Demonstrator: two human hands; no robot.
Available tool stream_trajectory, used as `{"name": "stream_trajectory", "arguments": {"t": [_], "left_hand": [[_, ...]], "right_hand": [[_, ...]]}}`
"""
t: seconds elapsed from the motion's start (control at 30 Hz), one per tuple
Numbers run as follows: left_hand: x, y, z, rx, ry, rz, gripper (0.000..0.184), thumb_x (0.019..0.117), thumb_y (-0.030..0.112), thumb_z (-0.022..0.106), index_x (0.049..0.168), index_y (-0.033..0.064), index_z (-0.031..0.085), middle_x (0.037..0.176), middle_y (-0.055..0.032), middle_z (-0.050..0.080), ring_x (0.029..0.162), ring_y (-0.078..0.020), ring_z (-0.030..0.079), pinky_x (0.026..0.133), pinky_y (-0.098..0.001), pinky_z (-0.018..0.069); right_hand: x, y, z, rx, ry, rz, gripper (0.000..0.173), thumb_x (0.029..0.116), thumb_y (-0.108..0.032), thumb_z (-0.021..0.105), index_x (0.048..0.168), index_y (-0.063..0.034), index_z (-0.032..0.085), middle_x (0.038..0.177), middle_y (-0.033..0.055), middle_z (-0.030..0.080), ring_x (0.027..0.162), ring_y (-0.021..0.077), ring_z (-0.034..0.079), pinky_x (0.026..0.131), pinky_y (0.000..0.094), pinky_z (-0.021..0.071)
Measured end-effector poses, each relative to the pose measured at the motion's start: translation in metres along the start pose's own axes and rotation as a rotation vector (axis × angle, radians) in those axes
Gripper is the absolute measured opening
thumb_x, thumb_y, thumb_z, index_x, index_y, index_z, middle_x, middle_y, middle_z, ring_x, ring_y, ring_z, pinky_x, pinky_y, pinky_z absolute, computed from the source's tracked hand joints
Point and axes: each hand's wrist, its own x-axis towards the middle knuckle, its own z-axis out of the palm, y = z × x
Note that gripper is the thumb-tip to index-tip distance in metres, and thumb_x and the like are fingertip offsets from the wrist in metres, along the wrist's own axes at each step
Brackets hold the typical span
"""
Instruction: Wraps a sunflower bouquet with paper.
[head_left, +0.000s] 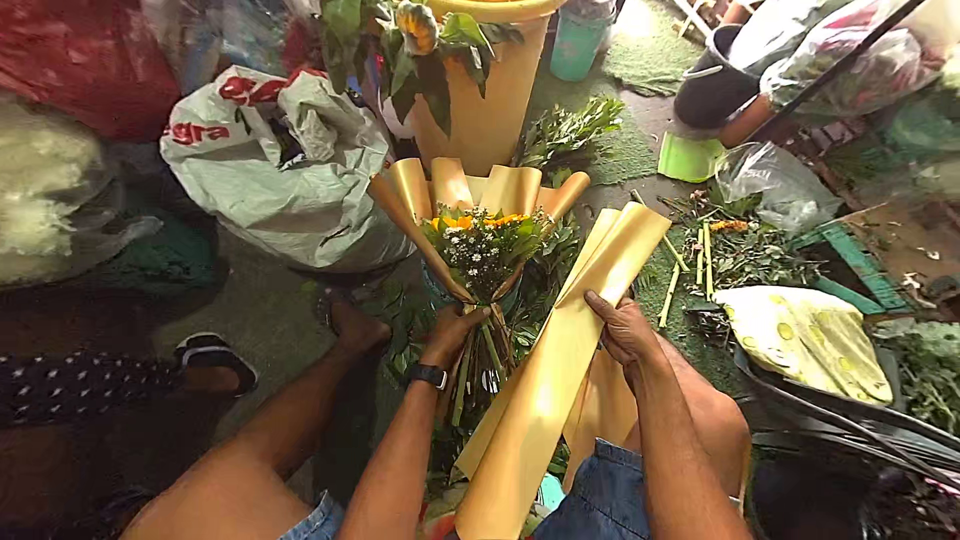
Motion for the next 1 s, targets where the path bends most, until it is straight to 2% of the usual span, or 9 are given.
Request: {"name": "stream_trajectory", "arguments": {"t": [0.13, 0.2, 0.37, 0.5, 0.57, 0.7, 0.77, 0.83, 1.0], "left_hand": [[0.001, -0.007, 0.008, 0.019, 0.044, 0.016, 0.065, 0.0836, 0.046, 0.081, 0.128, 0.0019, 0.062, 0.118, -0.016, 0.068, 0.111, -0.0246, 0.065, 0.099, -0.048, 0.0525], [-0.003, -0.011, 0.008, -0.015, 0.026, 0.013, 0.059, 0.0844, 0.043, 0.079, 0.124, 0.0022, 0.064, 0.116, -0.0149, 0.069, 0.109, -0.0233, 0.066, 0.097, -0.0468, 0.0535], [-0.02, -0.012, -0.006, -0.291, 0.096, 0.102, 0.047, 0.0828, 0.019, 0.079, 0.123, -0.0016, 0.064, 0.112, -0.0136, 0.07, 0.103, -0.019, 0.067, 0.093, -0.0385, 0.0566], [-0.048, 0.004, -0.07, -0.305, 0.29, 0.247, 0.053, 0.0823, 0.012, 0.08, 0.127, -0.0051, 0.058, 0.111, -0.0132, 0.07, 0.101, -0.0172, 0.069, 0.091, -0.0354, 0.0591], [-0.061, 0.017, -0.113, -0.341, 0.369, 0.405, 0.06, 0.0808, 0.012, 0.08, 0.13, -0.0072, 0.052, 0.111, -0.0129, 0.07, 0.101, -0.0184, 0.07, 0.092, -0.0368, 0.0604], [-0.104, 0.073, -0.161, -0.296, 0.447, 0.528, 0.059, 0.0831, 0.017, 0.078, 0.132, -0.0032, 0.052, 0.115, -0.0091, 0.07, 0.106, -0.0166, 0.07, 0.095, -0.0354, 0.0595], [-0.124, 0.099, -0.155, -0.314, 0.382, 0.513, 0.057, 0.0849, 0.018, 0.077, 0.132, -0.0016, 0.053, 0.115, -0.0092, 0.071, 0.106, -0.0176, 0.07, 0.095, -0.0357, 0.0595], [-0.132, 0.112, -0.131, -0.372, 0.274, 0.463, 0.046, 0.0865, 0.016, 0.075, 0.126, -0.0004, 0.057, 0.107, -0.0079, 0.073, 0.098, -0.0165, 0.072, 0.089, -0.0343, 0.0619], [-0.078, 0.062, -0.037, -0.524, 0.035, 0.258, 0.041, 0.0865, 0.012, 0.074, 0.12, -0.0065, 0.06, 0.102, -0.015, 0.072, 0.093, -0.0211, 0.071, 0.087, -0.0386, 0.0612]], "right_hand": [[0.021, 0.002, -0.001, -0.003, 0.005, 0.019, 0.038, 0.0995, -0.006, 0.065, 0.133, 0.0046, 0.051, 0.106, 0.0204, 0.073, 0.093, 0.0295, 0.075, 0.083, 0.046, 0.0644], [0.032, 0.005, -0.001, -0.011, -0.005, 0.023, 0.039, 0.0994, -0.006, 0.065, 0.134, 0.0041, 0.05, 0.107, 0.0205, 0.072, 0.093, 0.0299, 0.074, 0.083, 0.0462, 0.0643], [0.043, 0.008, 0.015, -0.04, -0.035, 0.056, 0.033, 0.0998, -0.007, 0.065, 0.128, 0.0051, 0.055, 0.103, 0.0184, 0.073, 0.091, 0.027, 0.075, 0.082, 0.0437, 0.0643], [0.055, 0.01, 0.042, -0.065, -0.075, 0.113, 0.034, 0.1017, -0.012, 0.063, 0.131, 0.0028, 0.054, 0.105, 0.0166, 0.073, 0.091, 0.0248, 0.074, 0.083, 0.0419, 0.0631], [0.073, 0.026, 0.056, -0.051, -0.118, 0.125, 0.035, 0.1015, -0.014, 0.064, 0.132, 0.001, 0.055, 0.106, 0.0164, 0.073, 0.092, 0.0253, 0.074, 0.083, 0.043, 0.063], [0.105, 0.056, 0.083, -0.038, -0.083, 0.134, 0.037, 0.1009, -0.017, 0.066, 0.132, -0.0001, 0.056, 0.108, 0.0168, 0.073, 0.092, 0.0258, 0.073, 0.082, 0.0435, 0.0624], [0.114, 0.062, 0.09, -0.032, -0.066, 0.132, 0.037, 0.1007, -0.017, 0.066, 0.132, 0.0001, 0.057, 0.108, 0.0168, 0.073, 0.093, 0.0258, 0.073, 0.082, 0.0436, 0.0623], [0.119, 0.066, 0.092, -0.041, -0.058, 0.126, 0.037, 0.1002, -0.016, 0.067, 0.132, 0.0, 0.057, 0.109, 0.0165, 0.073, 0.094, 0.0255, 0.073, 0.082, 0.0434, 0.0622], [0.119, 0.068, 0.086, -0.068, -0.04, 0.125, 0.038, 0.0994, -0.018, 0.068, 0.132, -0.0004, 0.057, 0.108, 0.0169, 0.073, 0.094, 0.0263, 0.073, 0.083, 0.0434, 0.0624]]}}
